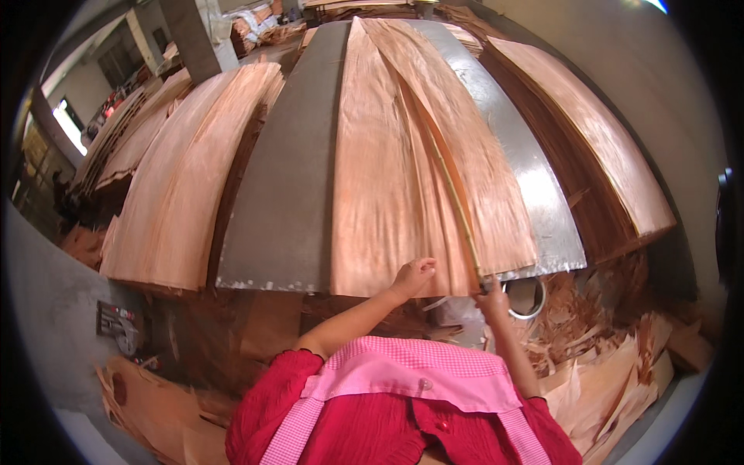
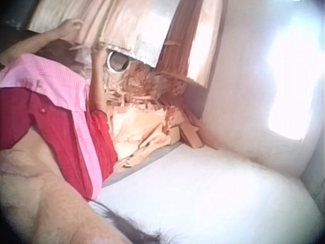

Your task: The person prepares and sorts wood veneer sheets by using a utility knife to trim edges, applying tape to secure pieces, and using a bamboo rod to measure or alignment sheets.

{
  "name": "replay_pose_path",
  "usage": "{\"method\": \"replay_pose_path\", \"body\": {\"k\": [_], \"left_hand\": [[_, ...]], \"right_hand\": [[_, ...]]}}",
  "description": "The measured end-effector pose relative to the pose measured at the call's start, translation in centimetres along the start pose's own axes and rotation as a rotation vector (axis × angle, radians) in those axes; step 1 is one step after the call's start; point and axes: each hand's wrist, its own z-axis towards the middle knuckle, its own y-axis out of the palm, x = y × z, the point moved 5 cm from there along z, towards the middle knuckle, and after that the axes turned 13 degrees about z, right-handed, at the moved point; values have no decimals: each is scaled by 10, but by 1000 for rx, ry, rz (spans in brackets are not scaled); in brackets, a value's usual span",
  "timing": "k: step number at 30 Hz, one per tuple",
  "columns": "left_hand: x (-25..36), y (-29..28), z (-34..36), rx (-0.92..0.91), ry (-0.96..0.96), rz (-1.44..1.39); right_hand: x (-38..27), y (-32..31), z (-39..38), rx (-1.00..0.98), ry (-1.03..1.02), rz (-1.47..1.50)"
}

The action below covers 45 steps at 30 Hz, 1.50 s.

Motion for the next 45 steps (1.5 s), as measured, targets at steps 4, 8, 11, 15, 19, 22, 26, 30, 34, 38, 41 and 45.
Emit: {"method": "replay_pose_path", "body": {"k": [4, 8, 11, 15, 19, 22, 26, 30, 34, 38, 41, 45], "left_hand": [[-18, -38, -16, -22, 18, -68], [-23, -80, -11, -49, -190, -603], [43, -125, -25, -96, -230, -875], [23, -185, -26, 225, -216, -830], [7, -272, -56, 313, -181, -710], [-55, -355, -98, 394, -263, -330], [-157, -462, -163, 473, -307, 413], [-143, -509, -199, 424, -371, 940], [-121, -513, -251, 270, -543, 891], [-145, -541, -379, 340, -503, 915], [-156, -547, -485, 437, -802, 1094], [-193, -521, -646, 555, -993, 817]], "right_hand": [[-61, 10, -47, 17, -151, -103], [-113, 54, -93, -24, -126, 39], [-125, 96, -114, -49, -159, 292], [-215, 153, -137, -206, -303, 327], [-264, 166, -161, -612, -24, 627], [-243, 153, -138, -512, -35, 705], [-156, 118, -109, -173, -5, 781], [-145, 133, -118, -350, 4, 629], [-150, 139, -119, -353, -30, 715], [-135, 143, -106, -313, 6, 699], [-102, 153, -81, -230, -14, 708], [-110, 170, -67, -231, 8, 707]]}}
